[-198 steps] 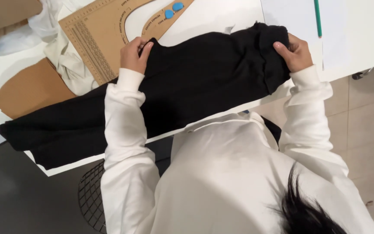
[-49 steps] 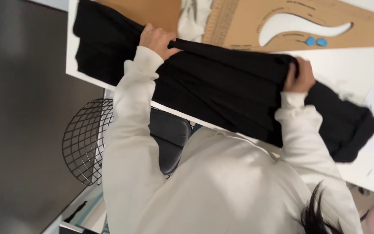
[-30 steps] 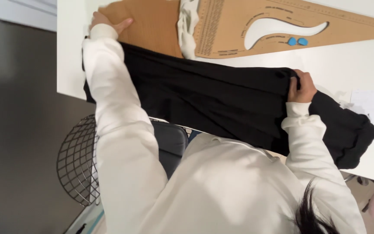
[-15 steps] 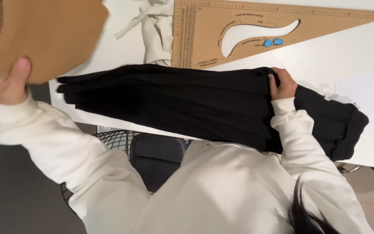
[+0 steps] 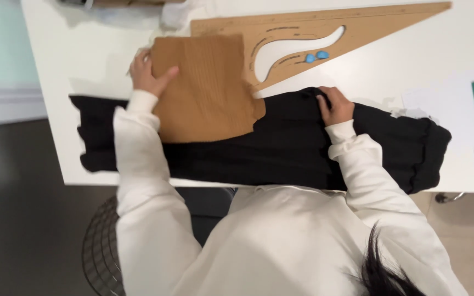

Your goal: Measure a pair of black pants and record the dimensions on paper using a French curve ruler and a pencil.

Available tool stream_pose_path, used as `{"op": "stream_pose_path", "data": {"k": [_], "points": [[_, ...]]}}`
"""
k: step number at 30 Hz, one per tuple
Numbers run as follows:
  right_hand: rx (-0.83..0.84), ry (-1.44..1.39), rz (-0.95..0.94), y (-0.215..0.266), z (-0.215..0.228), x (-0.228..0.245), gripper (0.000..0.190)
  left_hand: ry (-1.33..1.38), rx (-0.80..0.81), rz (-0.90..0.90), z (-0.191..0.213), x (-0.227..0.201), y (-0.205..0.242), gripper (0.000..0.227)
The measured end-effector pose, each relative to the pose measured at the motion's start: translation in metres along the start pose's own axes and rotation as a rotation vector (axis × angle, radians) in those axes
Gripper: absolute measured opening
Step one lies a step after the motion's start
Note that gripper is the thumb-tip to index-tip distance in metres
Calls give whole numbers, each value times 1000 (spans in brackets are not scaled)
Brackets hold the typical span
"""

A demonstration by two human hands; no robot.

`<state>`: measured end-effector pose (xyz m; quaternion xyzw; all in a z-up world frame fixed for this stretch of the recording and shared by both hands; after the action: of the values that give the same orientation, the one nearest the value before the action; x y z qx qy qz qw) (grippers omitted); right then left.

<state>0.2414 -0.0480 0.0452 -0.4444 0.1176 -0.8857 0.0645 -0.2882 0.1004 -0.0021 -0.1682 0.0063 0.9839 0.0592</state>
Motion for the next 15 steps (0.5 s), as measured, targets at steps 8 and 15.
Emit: {"op": "stream_pose_path", "data": {"k": [8, 15], "points": [[8, -21, -85, -2, 4, -3, 17, 656, 113, 5, 12, -29, 6, 73], [205, 147, 262, -95, 9, 9, 64, 484, 137, -205, 185, -112, 23, 58]]}}
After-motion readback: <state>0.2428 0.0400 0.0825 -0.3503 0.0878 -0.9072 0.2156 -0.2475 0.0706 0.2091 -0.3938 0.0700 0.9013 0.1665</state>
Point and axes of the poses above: each hand's wrist, its own y-axis away from the middle knuckle, its own z-axis out of the back of the hand, x = y × z, the point moved 7 cm from there along -y, towards the middle knuckle, and after that the axes turned 12 degrees about -y, right-handed, at the moved point
